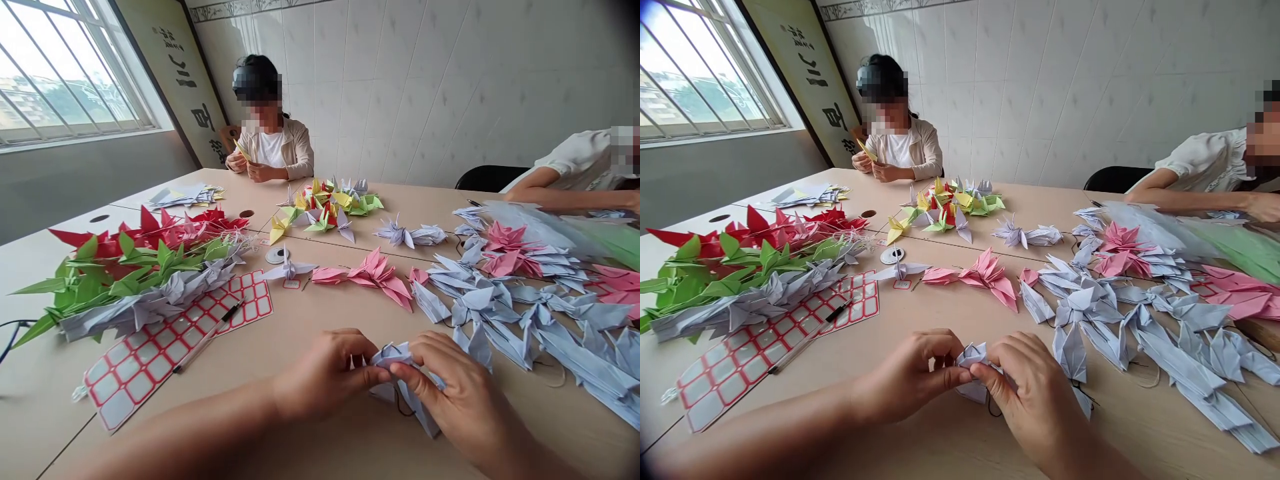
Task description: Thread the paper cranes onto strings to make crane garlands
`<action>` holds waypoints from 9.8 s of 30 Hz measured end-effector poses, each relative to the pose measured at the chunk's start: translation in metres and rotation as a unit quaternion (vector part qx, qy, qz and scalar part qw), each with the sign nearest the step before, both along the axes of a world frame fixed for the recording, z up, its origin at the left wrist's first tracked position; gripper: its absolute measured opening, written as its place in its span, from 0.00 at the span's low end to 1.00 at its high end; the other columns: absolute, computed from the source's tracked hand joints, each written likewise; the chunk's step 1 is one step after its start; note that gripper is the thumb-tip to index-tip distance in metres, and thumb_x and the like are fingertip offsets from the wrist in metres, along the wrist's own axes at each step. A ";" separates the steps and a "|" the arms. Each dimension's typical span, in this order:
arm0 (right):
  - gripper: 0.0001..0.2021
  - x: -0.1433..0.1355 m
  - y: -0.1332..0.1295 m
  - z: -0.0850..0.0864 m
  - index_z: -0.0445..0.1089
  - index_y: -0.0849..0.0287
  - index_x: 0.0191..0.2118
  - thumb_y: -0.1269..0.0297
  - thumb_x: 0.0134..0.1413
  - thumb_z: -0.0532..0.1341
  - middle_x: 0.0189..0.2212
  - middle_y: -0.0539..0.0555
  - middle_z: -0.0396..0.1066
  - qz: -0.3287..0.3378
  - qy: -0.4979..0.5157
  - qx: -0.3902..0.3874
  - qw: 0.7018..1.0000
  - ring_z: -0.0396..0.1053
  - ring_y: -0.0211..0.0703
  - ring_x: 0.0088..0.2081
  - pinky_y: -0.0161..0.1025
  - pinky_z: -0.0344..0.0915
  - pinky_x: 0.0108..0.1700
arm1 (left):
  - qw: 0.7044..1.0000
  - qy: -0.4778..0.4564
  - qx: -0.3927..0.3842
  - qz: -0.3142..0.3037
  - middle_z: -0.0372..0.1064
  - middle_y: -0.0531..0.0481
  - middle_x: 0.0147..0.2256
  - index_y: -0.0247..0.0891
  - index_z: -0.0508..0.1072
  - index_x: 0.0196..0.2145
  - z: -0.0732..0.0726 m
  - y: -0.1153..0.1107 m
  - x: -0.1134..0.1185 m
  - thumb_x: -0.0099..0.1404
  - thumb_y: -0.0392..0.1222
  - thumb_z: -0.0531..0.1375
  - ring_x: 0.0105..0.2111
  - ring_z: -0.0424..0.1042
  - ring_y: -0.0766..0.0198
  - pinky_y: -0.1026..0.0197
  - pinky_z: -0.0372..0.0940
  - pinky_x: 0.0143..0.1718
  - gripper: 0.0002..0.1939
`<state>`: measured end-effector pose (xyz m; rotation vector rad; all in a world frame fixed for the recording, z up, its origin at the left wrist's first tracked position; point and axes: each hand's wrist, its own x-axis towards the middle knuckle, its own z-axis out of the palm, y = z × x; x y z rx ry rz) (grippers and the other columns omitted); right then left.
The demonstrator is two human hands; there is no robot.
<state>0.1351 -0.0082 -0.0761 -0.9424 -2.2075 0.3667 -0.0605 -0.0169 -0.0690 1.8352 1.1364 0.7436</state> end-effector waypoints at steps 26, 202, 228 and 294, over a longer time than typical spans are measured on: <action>0.09 0.012 0.005 0.022 0.68 0.55 0.45 0.69 0.58 0.60 0.39 0.55 0.74 -0.065 0.045 0.097 0.992 0.71 0.46 0.43 0.43 0.66 0.47 | 0.993 -0.036 -0.094 0.064 0.64 0.55 0.24 0.37 0.69 0.35 0.000 0.008 -0.002 0.67 0.50 0.52 0.25 0.61 0.67 0.66 0.57 0.26 0.14; 0.18 0.037 -0.008 0.015 0.65 0.56 0.45 0.71 0.44 0.60 0.36 0.49 0.71 -0.115 0.031 -0.434 0.893 0.70 0.43 0.37 0.37 0.66 0.37 | 0.900 0.287 0.270 -0.186 0.70 0.43 0.44 0.37 0.70 0.42 -0.005 -0.010 0.001 0.64 0.33 0.52 0.45 0.68 0.52 0.49 0.64 0.49 0.11; 0.17 0.003 -0.023 0.014 0.67 0.54 0.43 0.74 0.45 0.61 0.33 0.46 0.70 -0.075 0.043 -0.436 0.896 0.67 0.39 0.33 0.34 0.62 0.34 | 0.959 0.227 0.166 0.027 0.73 0.47 0.37 0.39 0.70 0.36 -0.024 0.018 -0.009 0.63 0.35 0.55 0.39 0.71 0.55 0.54 0.65 0.39 0.05; 0.15 0.245 0.038 -0.012 0.65 0.60 0.52 0.61 0.62 0.59 0.50 0.57 0.67 -0.516 -0.225 -0.223 0.796 0.70 0.47 0.46 0.49 0.70 0.45 | 0.992 0.015 -0.090 -0.084 0.67 0.53 0.32 0.43 0.67 0.49 -0.017 -0.004 0.008 0.67 0.51 0.52 0.27 0.65 0.66 0.65 0.63 0.30 0.16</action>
